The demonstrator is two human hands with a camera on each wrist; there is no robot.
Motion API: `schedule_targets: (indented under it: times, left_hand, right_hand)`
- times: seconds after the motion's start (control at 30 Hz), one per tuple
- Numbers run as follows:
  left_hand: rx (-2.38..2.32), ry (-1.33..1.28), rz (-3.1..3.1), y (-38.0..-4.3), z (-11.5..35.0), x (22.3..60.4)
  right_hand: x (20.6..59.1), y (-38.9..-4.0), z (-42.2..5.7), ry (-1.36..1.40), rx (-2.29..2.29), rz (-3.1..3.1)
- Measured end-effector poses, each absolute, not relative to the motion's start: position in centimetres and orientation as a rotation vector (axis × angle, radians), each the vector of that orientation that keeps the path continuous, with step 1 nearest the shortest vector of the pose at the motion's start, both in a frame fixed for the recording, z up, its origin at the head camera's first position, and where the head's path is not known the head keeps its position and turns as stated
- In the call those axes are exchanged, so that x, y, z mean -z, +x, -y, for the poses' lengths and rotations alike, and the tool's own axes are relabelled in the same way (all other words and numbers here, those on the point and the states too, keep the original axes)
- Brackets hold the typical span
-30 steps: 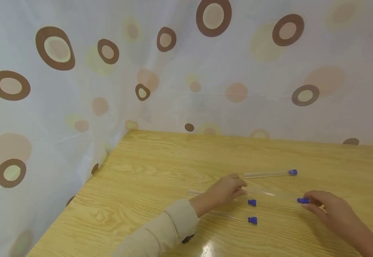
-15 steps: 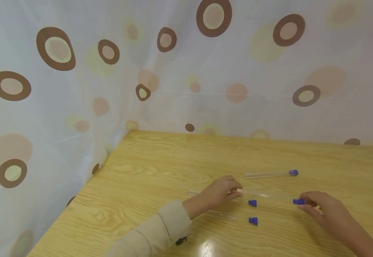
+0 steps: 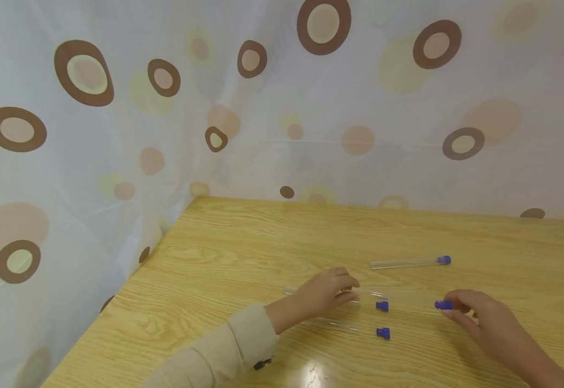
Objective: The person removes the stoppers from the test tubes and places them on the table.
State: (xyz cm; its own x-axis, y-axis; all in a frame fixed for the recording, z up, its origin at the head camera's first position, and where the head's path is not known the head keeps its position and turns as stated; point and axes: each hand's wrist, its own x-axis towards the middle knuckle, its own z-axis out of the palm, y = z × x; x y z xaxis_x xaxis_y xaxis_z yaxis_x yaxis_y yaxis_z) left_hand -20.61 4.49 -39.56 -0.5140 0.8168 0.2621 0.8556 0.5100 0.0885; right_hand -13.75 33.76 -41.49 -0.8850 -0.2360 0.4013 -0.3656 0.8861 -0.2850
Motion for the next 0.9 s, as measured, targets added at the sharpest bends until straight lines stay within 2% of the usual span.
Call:
schedule_targets:
  times: [0.9]
  left_hand:
    - [0.501,-1.378,2.485,-20.6,-1.3,39.2]
  right_hand:
    - [41.6,-14.1,-30.9,0.566,-0.661,2.631]
